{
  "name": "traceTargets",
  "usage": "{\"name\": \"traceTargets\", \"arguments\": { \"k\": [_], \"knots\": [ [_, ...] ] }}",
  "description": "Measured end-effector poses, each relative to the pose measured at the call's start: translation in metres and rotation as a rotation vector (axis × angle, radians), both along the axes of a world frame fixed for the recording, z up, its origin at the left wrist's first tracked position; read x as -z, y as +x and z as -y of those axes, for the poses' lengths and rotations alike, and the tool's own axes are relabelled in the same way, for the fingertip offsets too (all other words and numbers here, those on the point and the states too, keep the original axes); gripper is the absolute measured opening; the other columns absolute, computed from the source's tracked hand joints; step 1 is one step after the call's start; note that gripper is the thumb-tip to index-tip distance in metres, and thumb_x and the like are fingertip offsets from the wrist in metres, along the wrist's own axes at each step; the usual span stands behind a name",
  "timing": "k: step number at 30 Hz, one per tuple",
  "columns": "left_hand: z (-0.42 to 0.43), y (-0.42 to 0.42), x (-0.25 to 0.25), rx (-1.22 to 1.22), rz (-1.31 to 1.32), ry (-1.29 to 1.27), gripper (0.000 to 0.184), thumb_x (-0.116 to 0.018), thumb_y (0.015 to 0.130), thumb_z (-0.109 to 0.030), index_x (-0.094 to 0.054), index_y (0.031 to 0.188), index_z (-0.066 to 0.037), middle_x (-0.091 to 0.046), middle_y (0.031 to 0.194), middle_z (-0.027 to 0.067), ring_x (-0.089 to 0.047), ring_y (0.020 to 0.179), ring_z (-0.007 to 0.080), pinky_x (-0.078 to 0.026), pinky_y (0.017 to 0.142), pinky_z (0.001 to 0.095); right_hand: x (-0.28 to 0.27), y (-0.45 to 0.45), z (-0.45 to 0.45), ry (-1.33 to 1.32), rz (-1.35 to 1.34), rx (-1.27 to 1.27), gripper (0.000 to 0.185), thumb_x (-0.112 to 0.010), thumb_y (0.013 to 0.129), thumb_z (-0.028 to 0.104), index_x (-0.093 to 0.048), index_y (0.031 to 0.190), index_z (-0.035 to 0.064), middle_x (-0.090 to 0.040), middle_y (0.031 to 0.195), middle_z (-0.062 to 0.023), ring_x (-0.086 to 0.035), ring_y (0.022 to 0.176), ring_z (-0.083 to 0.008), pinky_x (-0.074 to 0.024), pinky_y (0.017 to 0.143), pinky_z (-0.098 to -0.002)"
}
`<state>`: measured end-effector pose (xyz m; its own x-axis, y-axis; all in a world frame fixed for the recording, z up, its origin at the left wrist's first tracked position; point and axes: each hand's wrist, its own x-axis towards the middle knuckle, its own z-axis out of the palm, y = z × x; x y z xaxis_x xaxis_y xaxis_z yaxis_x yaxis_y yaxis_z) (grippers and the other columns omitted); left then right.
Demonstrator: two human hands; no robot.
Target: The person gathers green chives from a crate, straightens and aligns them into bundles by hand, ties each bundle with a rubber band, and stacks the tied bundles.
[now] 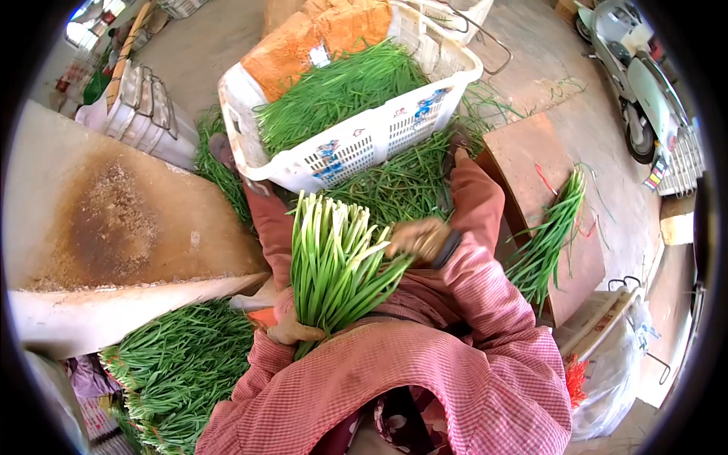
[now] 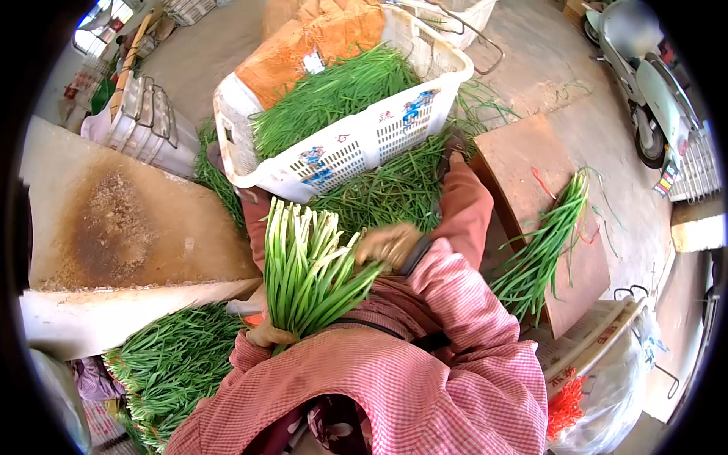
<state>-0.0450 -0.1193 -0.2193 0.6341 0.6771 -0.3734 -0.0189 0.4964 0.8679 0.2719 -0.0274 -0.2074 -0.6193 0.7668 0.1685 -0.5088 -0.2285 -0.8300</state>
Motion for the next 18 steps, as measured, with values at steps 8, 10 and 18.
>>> {"name": "traceTargets", "arguments": {
  "k": [8, 10, 18],
  "knots": [
    [-0.001, -0.015, 0.017, -0.049, -0.113, 0.193, 0.068, -0.069, 0.058, -0.013, -0.041, 0.120, -0.004, -0.048, 0.112, 0.0065, -0.042, 0.105, 0.0193, -0.035, 0.087, 0.0320, 0.046, 0.031, 0.021, 0.133, 0.950, 0.731, 0.070, -0.063, 0.074, 0.036, -0.029, 0.123, -0.0003, -0.040, 0.119, -0.0190, -0.040, 0.108, -0.0272, -0.0368, 0.089, -0.0337],
    [-0.006, -0.010, 0.007, -0.124, -0.087, 0.173, 0.060, -0.070, 0.060, -0.016, -0.047, 0.114, -0.004, -0.050, 0.110, 0.0068, -0.041, 0.105, 0.0189, -0.035, 0.087, 0.0325, 0.064, -0.003, 0.061, 0.037, 0.622, 0.507, 0.083, -0.061, 0.074, 0.041, -0.016, 0.131, 0.0003, -0.026, 0.132, -0.0217, -0.028, 0.122, -0.0290, -0.0297, 0.097, -0.0351],
    [-0.039, 0.014, -0.082, -0.048, -0.027, 0.034, 0.088, -0.069, 0.066, -0.015, -0.013, 0.133, -0.003, -0.032, 0.129, 0.0092, -0.033, 0.116, 0.0184, -0.026, 0.097, 0.0301, -0.021, -0.094, 0.011, -0.366, -0.153, 0.176, 0.051, -0.062, 0.077, 0.016, -0.038, 0.120, 0.0009, -0.053, 0.107, -0.0068, -0.052, 0.094, -0.0180, -0.0426, 0.083, -0.0301]
  ]
}}
